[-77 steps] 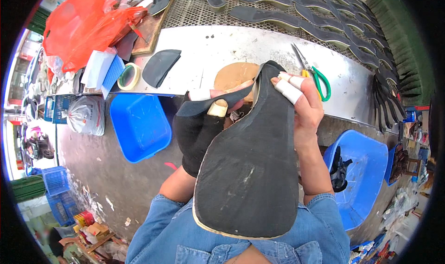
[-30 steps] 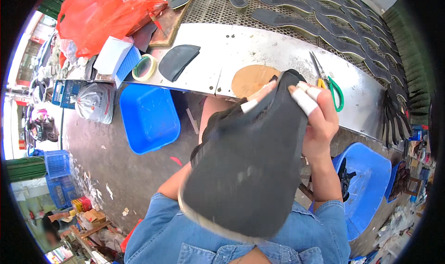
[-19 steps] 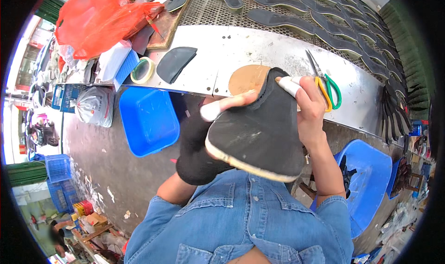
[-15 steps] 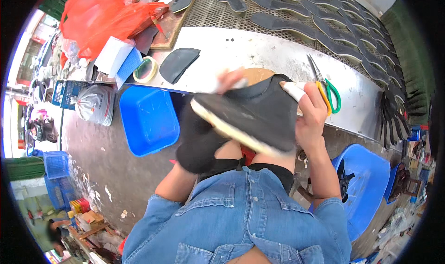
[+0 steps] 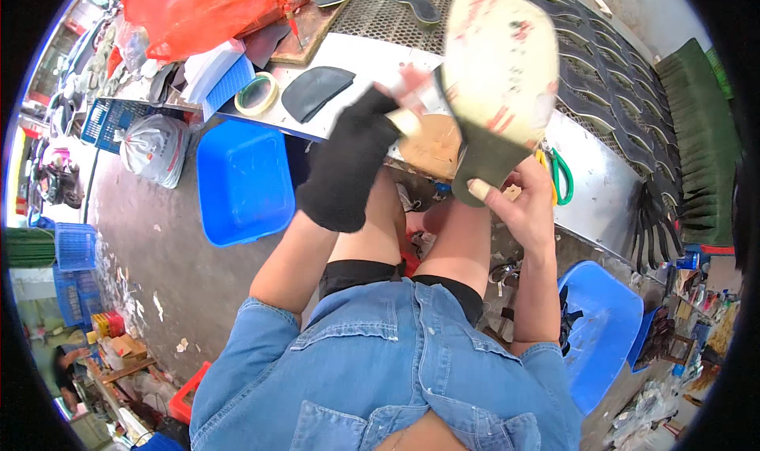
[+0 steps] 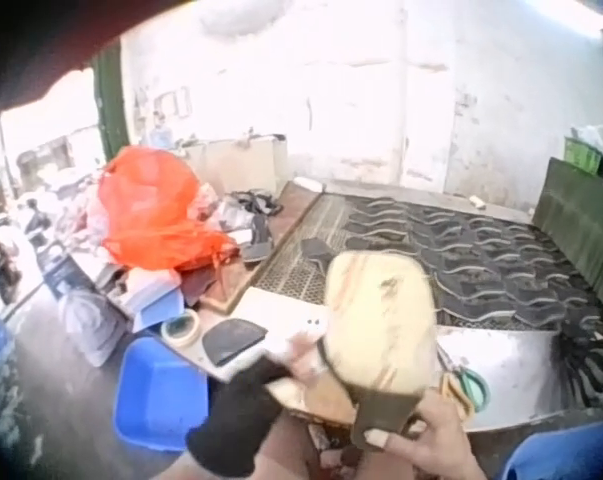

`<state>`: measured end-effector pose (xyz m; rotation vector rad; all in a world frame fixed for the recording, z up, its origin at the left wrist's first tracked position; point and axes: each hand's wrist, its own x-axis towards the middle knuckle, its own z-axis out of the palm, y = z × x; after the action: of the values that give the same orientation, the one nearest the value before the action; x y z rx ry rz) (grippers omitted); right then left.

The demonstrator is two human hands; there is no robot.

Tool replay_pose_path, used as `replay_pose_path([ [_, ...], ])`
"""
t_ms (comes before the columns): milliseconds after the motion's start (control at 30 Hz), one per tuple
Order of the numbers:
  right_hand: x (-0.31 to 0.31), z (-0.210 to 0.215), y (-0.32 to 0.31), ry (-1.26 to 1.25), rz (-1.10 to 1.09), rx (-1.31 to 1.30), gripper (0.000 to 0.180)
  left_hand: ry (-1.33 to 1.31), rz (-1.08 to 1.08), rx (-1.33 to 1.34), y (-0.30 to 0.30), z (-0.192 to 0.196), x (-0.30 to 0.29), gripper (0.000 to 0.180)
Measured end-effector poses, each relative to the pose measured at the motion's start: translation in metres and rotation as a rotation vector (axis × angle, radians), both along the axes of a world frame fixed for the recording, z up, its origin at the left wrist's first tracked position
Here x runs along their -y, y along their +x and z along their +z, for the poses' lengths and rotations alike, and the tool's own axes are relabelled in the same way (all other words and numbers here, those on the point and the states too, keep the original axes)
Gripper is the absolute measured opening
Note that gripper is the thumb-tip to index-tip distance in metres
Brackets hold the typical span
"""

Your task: Applying glue and trimming excess material on shoe components at a factory workstation.

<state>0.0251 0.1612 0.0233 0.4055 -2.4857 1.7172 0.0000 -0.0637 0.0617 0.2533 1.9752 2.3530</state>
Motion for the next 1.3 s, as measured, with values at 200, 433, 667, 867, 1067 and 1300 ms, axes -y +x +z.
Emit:
replay_pose_path([
  [200,0.001,-0.001,0.013,0.21,-0.032,-0.109,0.043,0.378,-0.066,-0.178,0.013,0.024,-0.01,0.03],
  [433,0.003,0.03,0.01,0.575,-0.048,-0.418,0.05,0.118,-0.222,-0.276,0.009,-0.047,-0.022,0.07],
  [667,-0.008,0.02,0.026,-0.496,-0.361,-0.24,0.032,0.085,-0.095,-0.685,-0.012,-0.05,-0.026,0.03],
  [867,0.023,-0.048,0.016,-1.274,0.181,0.501,0.07,-0.062,-0.075,-0.912,-0.004,-0.045,-0.03,0.041],
  [1067,-0.006,-0.023,-0.02,-1.0,-0.188,0.112,0.037,-0.22,-0.07,-0.941,-0.002,-0.036,-0.032,0.035],
  [1300,-0.001,-0.002,-0.005,-0.89,-0.463,-0.155,0.01,-0.403,-0.053,-0.96,0.004,-0.02,-0.027,0.029],
])
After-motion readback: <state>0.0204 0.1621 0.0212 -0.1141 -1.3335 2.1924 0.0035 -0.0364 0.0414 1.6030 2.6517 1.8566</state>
